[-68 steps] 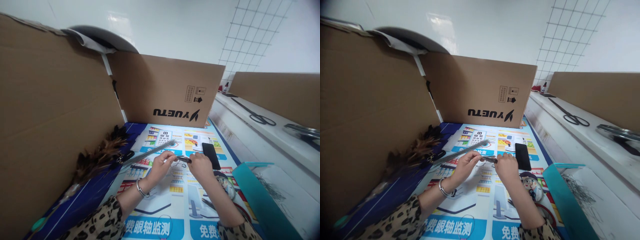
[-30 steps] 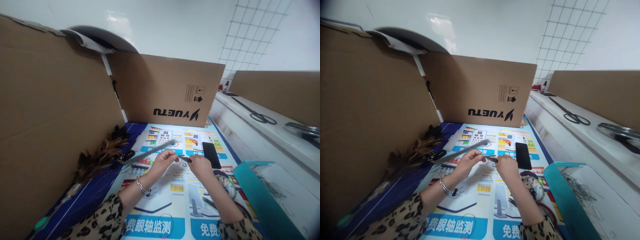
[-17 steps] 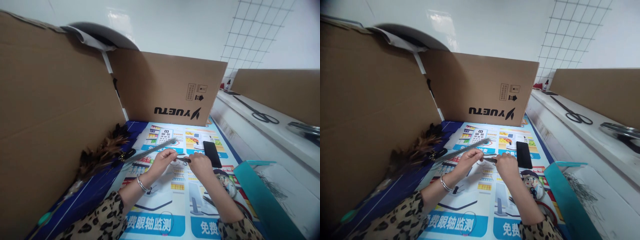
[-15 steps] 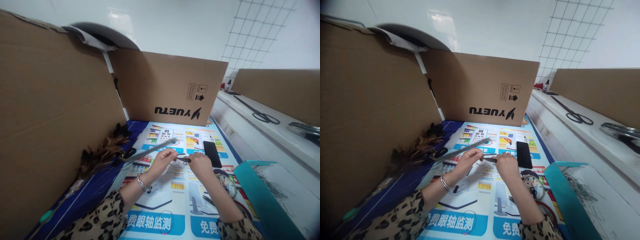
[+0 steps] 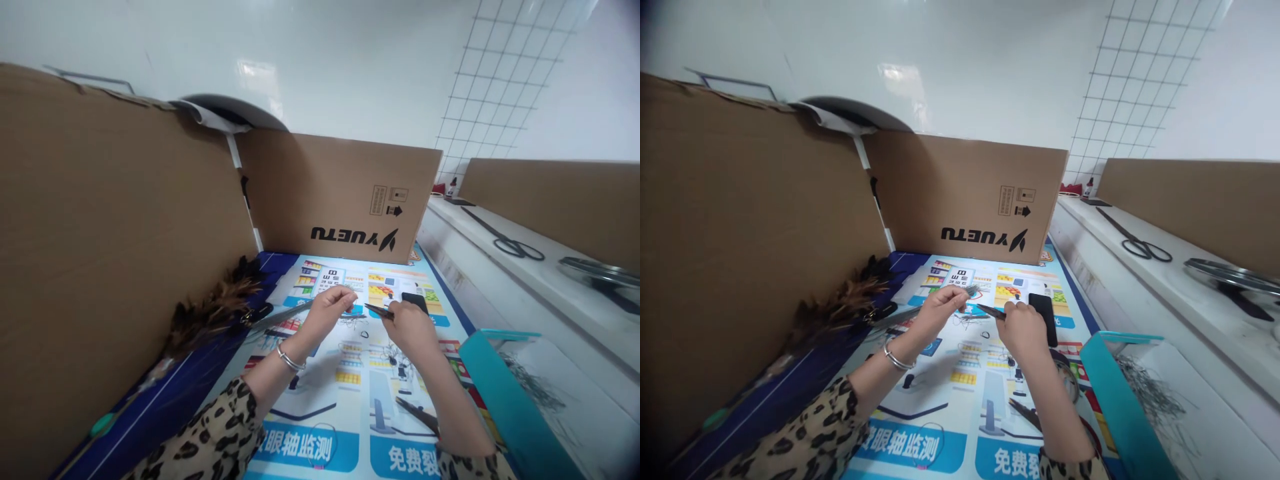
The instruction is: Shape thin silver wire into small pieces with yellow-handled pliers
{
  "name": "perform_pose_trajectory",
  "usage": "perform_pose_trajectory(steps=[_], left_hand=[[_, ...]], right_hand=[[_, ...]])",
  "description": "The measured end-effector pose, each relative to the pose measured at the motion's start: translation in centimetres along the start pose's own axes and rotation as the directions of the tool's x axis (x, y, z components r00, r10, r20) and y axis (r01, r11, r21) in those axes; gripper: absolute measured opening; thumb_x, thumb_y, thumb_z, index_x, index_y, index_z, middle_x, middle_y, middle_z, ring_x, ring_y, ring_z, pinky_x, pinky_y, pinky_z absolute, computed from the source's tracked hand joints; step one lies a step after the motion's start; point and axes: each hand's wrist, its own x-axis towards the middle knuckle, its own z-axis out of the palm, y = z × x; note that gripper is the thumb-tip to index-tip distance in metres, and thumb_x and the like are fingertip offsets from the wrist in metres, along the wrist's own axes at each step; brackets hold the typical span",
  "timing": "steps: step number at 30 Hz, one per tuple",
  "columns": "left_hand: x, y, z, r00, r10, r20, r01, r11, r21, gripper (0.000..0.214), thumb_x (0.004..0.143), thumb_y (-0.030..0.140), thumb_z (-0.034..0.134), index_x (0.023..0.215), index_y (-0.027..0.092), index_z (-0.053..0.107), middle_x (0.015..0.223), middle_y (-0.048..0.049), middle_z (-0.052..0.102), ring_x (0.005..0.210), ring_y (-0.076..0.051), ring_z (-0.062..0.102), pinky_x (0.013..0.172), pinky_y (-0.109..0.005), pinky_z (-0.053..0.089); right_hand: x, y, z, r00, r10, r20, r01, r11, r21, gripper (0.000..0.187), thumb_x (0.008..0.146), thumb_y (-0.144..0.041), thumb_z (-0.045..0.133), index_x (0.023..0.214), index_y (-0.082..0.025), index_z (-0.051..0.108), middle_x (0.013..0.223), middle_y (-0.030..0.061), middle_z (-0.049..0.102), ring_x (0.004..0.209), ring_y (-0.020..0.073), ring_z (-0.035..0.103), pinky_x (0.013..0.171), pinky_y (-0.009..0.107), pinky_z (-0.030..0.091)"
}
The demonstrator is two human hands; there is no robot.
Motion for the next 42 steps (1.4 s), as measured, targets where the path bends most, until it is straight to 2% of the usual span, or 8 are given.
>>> perform_pose_trajectory(steps=[4, 8, 12, 16, 21, 29, 35, 42], left_hand=[[0.6, -0.1, 1.0, 1.000, 0.009, 0.004, -0.009, 1.000, -0.026, 0.022, 0.081, 0.034, 0.049, 0.070, 0.015, 0.055, 0.066, 0.0001, 0.053, 0.065, -0.012, 0.049, 0.063, -0.024, 0.039], [1.1, -1.2, 1.4, 1.000, -0.014, 0.001, 0.014, 0.995, -0.101, 0.019, 0.079, 0.032, 0.051, 0.074, 0.015, 0.056, 0.064, 0.0005, 0.053, 0.062, -0.011, 0.048, 0.060, -0.022, 0.039], [1.3, -2.0, 0.7, 1.000, -0.027, -0.001, 0.027, 0.990, -0.141, 0.019, 0.079, 0.033, 0.051, 0.074, 0.015, 0.057, 0.064, 0.0004, 0.054, 0.061, -0.011, 0.049, 0.059, -0.022, 0.040], [1.6, -1.7, -0.3, 1.000, -0.001, -0.016, -0.002, 0.990, -0.138, 0.019, 0.079, 0.032, 0.051, 0.075, 0.015, 0.057, 0.062, 0.0011, 0.053, 0.059, -0.010, 0.049, 0.057, -0.022, 0.039], [1.4, -0.5, -0.9, 0.997, 0.055, -0.049, -0.061, 0.989, -0.132, 0.019, 0.079, 0.032, 0.050, 0.075, 0.015, 0.057, 0.064, 0.0009, 0.053, 0.059, -0.010, 0.049, 0.057, -0.021, 0.040], [1.0, 0.6, -1.6, 0.983, 0.134, -0.128, -0.144, 0.987, -0.070, 0.019, 0.081, 0.032, 0.048, 0.076, 0.016, 0.057, 0.066, 0.0005, 0.054, 0.063, -0.011, 0.049, 0.060, -0.022, 0.040], [1.2, 0.5, -1.9, 0.946, 0.180, -0.268, -0.187, 0.982, -0.003, 0.019, 0.081, 0.031, 0.048, 0.074, 0.016, 0.057, 0.066, 0.0009, 0.053, 0.063, -0.011, 0.049, 0.060, -0.022, 0.040], [0.7, 0.5, -1.8, 0.888, 0.261, -0.378, -0.226, 0.965, 0.135, 0.016, 0.082, 0.027, 0.047, 0.083, 0.017, 0.060, 0.076, -0.0015, 0.059, 0.071, -0.013, 0.053, 0.069, -0.025, 0.041]], right_hand=[[0.1, 0.9, 0.2, 0.999, 0.038, 0.013, -0.039, 0.996, 0.075, 0.035, 0.083, -0.047, 0.036, 0.085, -0.019, 0.056, 0.084, 0.0082, 0.060, 0.078, 0.0190, 0.055, 0.057, 0.025, 0.030], [0.7, 1.6, 1.4, 0.993, 0.045, 0.105, -0.072, 0.961, 0.267, 0.037, 0.081, -0.052, 0.036, 0.080, -0.020, 0.054, 0.071, 0.0030, 0.059, 0.063, 0.0149, 0.053, 0.052, 0.023, 0.027], [1.1, 1.3, 2.6, 0.985, 0.033, 0.168, -0.108, 0.879, 0.464, 0.035, 0.077, -0.053, 0.044, 0.081, -0.019, 0.051, 0.069, -0.0003, 0.057, 0.061, 0.0121, 0.051, 0.053, 0.020, 0.029], [0.8, 0.5, 2.7, 0.992, -0.007, 0.129, -0.063, 0.847, 0.527, 0.036, 0.078, -0.055, 0.041, 0.080, -0.019, 0.048, 0.069, -0.0019, 0.055, 0.059, 0.0108, 0.048, 0.053, 0.020, 0.030], [0.2, -0.6, 0.6, 0.997, 0.025, 0.070, -0.054, 0.896, 0.441, 0.041, 0.080, -0.059, 0.034, 0.081, -0.021, 0.048, 0.062, -0.0029, 0.053, 0.055, 0.0113, 0.048, 0.050, 0.020, 0.027], [0.5, -2.9, -3.0, 0.997, 0.065, -0.039, -0.057, 0.982, 0.182, 0.048, 0.083, -0.061, 0.025, 0.087, -0.019, 0.050, 0.081, 0.0044, 0.061, 0.070, 0.0156, 0.055, 0.052, 0.022, 0.025], [0.9, -4.3, -3.7, 0.999, 0.016, -0.031, -0.012, 0.989, 0.146, 0.056, 0.082, -0.064, 0.019, 0.089, -0.019, 0.051, 0.084, 0.0065, 0.061, 0.074, 0.0180, 0.056, 0.055, 0.023, 0.027], [0.7, -5.2, -3.4, 0.990, -0.033, -0.134, 0.034, 0.999, 0.004, 0.058, 0.083, -0.062, 0.015, 0.093, -0.019, 0.052, 0.088, 0.0100, 0.060, 0.077, 0.0206, 0.055, 0.061, 0.027, 0.032]])
